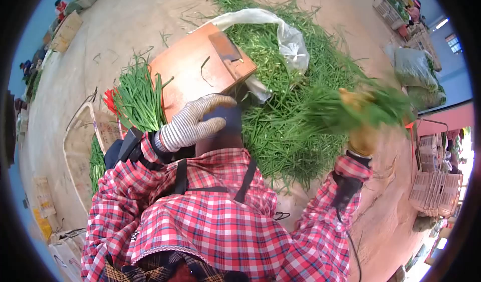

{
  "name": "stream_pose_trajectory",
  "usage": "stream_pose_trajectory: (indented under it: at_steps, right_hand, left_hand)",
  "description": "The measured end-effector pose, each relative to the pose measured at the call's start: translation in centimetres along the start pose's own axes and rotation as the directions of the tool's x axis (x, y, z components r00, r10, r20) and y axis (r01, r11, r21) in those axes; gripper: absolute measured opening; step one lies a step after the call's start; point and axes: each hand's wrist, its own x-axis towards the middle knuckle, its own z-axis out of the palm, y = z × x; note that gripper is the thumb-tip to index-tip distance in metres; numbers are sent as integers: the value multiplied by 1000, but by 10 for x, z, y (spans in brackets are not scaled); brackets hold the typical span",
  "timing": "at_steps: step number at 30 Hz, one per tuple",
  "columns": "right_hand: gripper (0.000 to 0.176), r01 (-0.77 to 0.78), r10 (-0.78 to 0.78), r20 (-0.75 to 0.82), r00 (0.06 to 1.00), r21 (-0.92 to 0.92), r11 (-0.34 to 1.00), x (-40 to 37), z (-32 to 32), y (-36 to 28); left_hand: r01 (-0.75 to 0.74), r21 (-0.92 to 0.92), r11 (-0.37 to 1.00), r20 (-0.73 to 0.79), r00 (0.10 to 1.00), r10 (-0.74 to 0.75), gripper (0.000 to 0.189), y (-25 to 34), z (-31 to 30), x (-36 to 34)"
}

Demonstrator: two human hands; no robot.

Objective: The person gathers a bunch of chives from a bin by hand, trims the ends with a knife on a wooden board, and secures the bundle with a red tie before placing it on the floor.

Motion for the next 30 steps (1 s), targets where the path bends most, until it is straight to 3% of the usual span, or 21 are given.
stream_pose_trajectory:
  at_steps: [2,3,5,6,8,9,11,14,17,18,19,20,21,22,23,24,25,26,28,29,30]
  right_hand:
    - [4,-54,90,-308,947,123,991,-14,17,-14]
    - [10,-171,36,-267,963,-503,847,-1,-4,2]
    - [13,-174,-70,-347,935,-621,764,-11,-8,19]
    - [11,30,-74,-240,968,-185,982,0,9,10]
    - [11,-108,187,-282,941,273,956,-1,2,3]
    - [11,-67,-36,-171,985,-563,824,10,2,11]
    - [14,12,-96,-123,988,-553,833,12,-5,26]
    - [18,-89,89,17,996,-11,996,31,40,-5]
    - [24,-97,153,152,976,-325,941,61,77,-14]
    - [27,-23,172,305,937,-435,900,73,87,-12]
    - [32,418,72,554,830,-701,577,85,101,-15]
    - [38,756,-34,756,654,-651,75,96,114,-17]
    - [31,392,167,595,786,-688,611,105,136,-12]
    - [29,-155,354,385,852,-459,875,113,159,-6]
    - [32,-101,308,488,817,-405,909,127,168,2]
    - [49,553,169,687,707,-685,474,148,165,11]
    - [36,28,355,496,793,-611,791,157,194,14]
    - [36,156,344,474,811,-742,652,164,204,14]
    - [38,221,253,471,845,-738,638,170,215,29]
    - [43,277,199,492,847,-730,624,170,219,27]
    - [60,97,266,382,885,-710,698,168,215,32]
  left_hand:
    - [53,-24,998,32,998,-52,42,1,6,-9]
    - [37,17,999,29,999,-37,42,0,5,-6]
    - [14,35,999,7,1000,-15,42,4,-3,8]
    - [29,3,1000,-1,1000,-29,43,8,-4,10]
    - [187,-135,973,77,981,-178,44,11,-3,5]
    - [135,-153,979,86,989,-123,45,15,-3,6]
    - [18,-193,981,86,996,-2,48,23,-10,17]
    - [13,-173,985,4,1000,-12,54,35,-10,34]
    - [-130,-348,928,-22,991,130,59,35,-10,75]
    - [-184,-423,887,-22,981,193,61,28,-11,85]
    - [-143,-580,802,53,976,212,62,20,-10,97]
    - [-83,-715,694,123,962,242,63,13,-9,108]
    - [-10,-824,566,183,941,284,64,9,-8,112]
    - [-186,-840,509,-47,961,273,66,28,-10,94]
    - [-114,-881,459,-21,979,205,64,31,-10,80]
    - [-47,-915,400,9,991,136,61,32,-12,69]
    - [16,-942,334,42,997,72,59,35,-11,60]
    - [-1,-934,358,-22,998,-55,55,41,-8,55]
    - [16,-982,186,36,994,104,53,7,-14,61]
    - [-60,-985,164,-39,991,126,52,6,-20,59]
    - [-135,-981,139,-115,982,148,50,5,-25,56]
